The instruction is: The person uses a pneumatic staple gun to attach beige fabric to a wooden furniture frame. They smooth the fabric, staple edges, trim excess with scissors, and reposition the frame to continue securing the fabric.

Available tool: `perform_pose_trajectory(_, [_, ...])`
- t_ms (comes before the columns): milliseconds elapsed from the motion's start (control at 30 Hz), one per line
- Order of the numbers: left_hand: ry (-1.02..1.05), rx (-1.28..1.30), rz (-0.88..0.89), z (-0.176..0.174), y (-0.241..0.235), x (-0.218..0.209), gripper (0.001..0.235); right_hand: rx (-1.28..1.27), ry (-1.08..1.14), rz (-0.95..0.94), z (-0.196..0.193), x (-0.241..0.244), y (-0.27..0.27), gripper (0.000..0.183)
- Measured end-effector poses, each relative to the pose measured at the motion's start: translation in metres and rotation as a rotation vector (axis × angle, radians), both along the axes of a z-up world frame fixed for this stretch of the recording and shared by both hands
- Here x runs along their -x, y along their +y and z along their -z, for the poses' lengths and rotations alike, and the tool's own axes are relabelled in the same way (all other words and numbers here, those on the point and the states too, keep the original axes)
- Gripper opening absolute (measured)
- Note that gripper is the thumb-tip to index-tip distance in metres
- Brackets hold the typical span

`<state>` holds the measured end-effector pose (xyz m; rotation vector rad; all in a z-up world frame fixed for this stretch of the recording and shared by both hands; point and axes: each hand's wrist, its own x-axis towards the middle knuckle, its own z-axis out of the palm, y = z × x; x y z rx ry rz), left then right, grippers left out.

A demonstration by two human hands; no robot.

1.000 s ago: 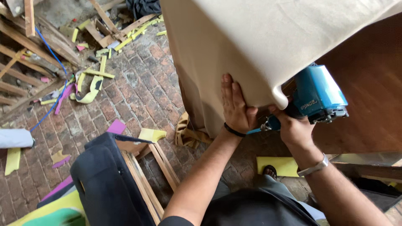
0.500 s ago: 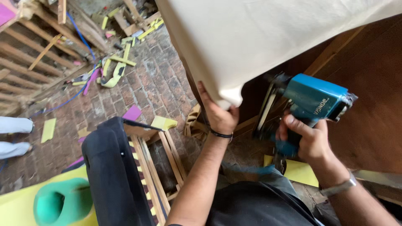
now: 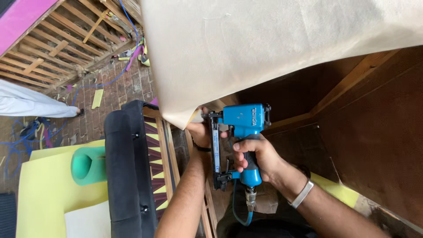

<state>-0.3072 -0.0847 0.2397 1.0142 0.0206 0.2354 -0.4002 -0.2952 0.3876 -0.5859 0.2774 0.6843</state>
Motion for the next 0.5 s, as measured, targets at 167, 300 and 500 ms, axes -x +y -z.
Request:
perform_pose_trajectory(167, [0.064,-0.020,0.163,0.008,0.001,0.005,0.072,0.078,-0.042,-0.007,-0.004,-0.008,-0.001,0.037])
perform_pose_trajectory(300, [0.051,-0.281,0.099,0.005,0.003,0.001,0.072,0.097,-0.066,0.001,0.005,-0.012,-0.001,0.037])
perform_pose_trajectory(500, [-0.067,-0.972,0.071,-0.002,0.025,0.038,0.076,0.099,-0.078,0.034,0.032,-0.005,-0.032,0.043])
